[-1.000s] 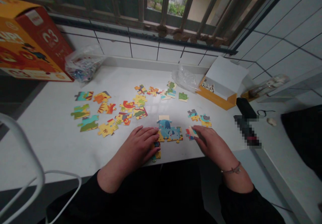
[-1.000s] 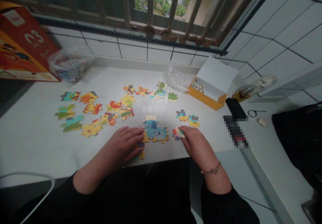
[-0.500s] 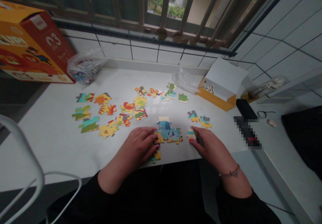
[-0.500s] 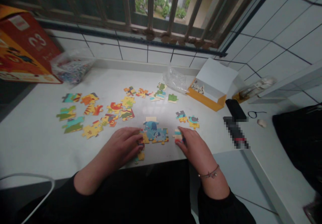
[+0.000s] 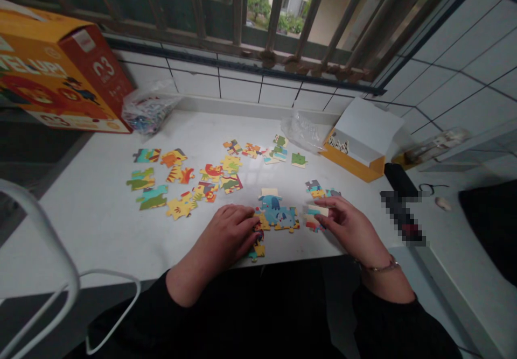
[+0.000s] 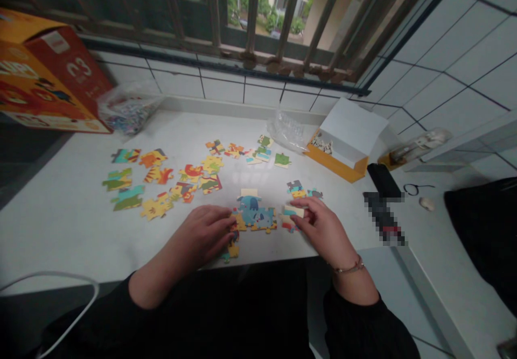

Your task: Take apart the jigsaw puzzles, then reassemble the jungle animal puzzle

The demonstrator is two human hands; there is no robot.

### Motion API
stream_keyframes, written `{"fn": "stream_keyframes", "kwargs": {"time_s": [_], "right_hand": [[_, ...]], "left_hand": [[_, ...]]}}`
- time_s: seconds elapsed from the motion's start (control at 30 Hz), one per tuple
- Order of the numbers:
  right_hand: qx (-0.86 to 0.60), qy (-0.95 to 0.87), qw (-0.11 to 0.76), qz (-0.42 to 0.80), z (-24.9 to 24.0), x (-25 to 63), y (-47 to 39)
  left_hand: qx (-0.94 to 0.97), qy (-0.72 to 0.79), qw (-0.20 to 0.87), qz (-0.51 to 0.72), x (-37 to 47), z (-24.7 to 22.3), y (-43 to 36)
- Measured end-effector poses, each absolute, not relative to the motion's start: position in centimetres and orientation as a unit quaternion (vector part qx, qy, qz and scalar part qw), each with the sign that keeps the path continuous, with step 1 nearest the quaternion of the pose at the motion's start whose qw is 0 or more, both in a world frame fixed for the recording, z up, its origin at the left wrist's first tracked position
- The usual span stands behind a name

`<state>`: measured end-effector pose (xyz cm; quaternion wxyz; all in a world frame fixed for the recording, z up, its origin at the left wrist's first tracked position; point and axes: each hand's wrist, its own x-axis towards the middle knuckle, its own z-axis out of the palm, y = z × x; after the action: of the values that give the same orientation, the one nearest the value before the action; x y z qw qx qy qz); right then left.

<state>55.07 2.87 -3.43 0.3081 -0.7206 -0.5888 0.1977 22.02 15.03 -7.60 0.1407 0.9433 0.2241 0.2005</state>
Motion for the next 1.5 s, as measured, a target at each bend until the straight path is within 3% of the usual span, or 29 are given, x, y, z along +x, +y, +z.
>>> {"fn": "stream_keyframes", "kwargs": {"time_s": [0.13, 0.27, 0.83, 1.1, 1.5], "right_hand": [[-0.702, -0.55, 0.359, 0.276, -3.0, 52.3, 6.5], [-0.67, -0.601, 0.367, 0.234, -4.1, 48.0, 11.2], [-0.573, -0.755, 0.29, 0.13, -7.8, 46.3, 15.3], [-0.627, -0.697, 0.345, 0.034, -5.8, 47.8, 13.3], [-0.641, -0.718, 0.264, 0.057, -5.7, 46.7, 3.7]], "left_hand": [[0.952, 0.199, 0.133, 0.189, 22.1, -7.8, 14.8], [0.955, 0.196, 0.134, 0.179, 22.0, -8.1, 14.7], [0.948, 0.223, 0.149, 0.17, 21.8, -8.1, 14.6], [0.949, 0.229, 0.152, 0.152, 22.0, -7.9, 14.5], [0.953, 0.246, 0.126, 0.126, 22.2, -7.7, 14.3]]}}
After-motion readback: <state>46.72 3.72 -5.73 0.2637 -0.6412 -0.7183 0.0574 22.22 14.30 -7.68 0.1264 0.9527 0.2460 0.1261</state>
